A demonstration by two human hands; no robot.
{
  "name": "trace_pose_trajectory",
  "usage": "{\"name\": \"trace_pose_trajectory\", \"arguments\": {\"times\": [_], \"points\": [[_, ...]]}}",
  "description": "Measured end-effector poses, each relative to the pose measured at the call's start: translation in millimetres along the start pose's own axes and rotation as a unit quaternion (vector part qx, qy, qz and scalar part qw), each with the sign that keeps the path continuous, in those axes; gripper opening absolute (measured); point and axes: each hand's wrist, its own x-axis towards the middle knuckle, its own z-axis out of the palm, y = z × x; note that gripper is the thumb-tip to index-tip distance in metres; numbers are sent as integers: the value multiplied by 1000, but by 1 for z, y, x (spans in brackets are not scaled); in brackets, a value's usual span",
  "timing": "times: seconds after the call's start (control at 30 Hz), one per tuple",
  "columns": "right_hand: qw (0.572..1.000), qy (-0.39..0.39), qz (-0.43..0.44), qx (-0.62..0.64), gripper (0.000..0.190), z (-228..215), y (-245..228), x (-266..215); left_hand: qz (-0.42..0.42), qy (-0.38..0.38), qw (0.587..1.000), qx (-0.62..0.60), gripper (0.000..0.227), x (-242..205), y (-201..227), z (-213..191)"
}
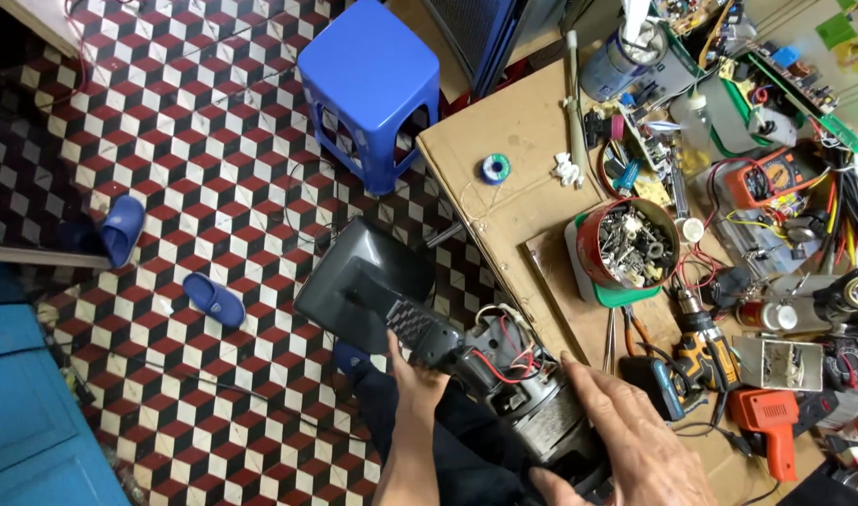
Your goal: The person disassembles a stand fan at a cluttered workbench. They use a cordless drill to unscrew the fan motor housing, remove small screws and place them in a container, sort through parts in a round tin, and finally detach the motor unit from the fan's pole and base.
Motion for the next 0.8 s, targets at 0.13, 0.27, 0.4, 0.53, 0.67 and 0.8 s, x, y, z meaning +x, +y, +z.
{"name": "trace_pose_trajectory", "arguments": {"times": [0.13,0.27,0.4,0.53,0.67,0.8], "points": [[995,0,43,-90,125,12,6,-6,14,107,993,-36,84,-44,-33,51],[989,8,55,-139,128,39,17,3,58,-258,950,-167,88,6,-81,-6],[976,44,3,-213,78,36,-6,27,104,-42,985,-128,90,54,-68,-31],[985,0,-7,-172,65,77,18,32,71,-66,984,-152,85,66,-60,-27],[981,-63,74,-168,69,118,62,15,33,-82,978,-187,80,60,-64,-31],[991,-48,121,23,66,210,261,-20,50,-84,968,-233,77,28,-62,-5]]}}
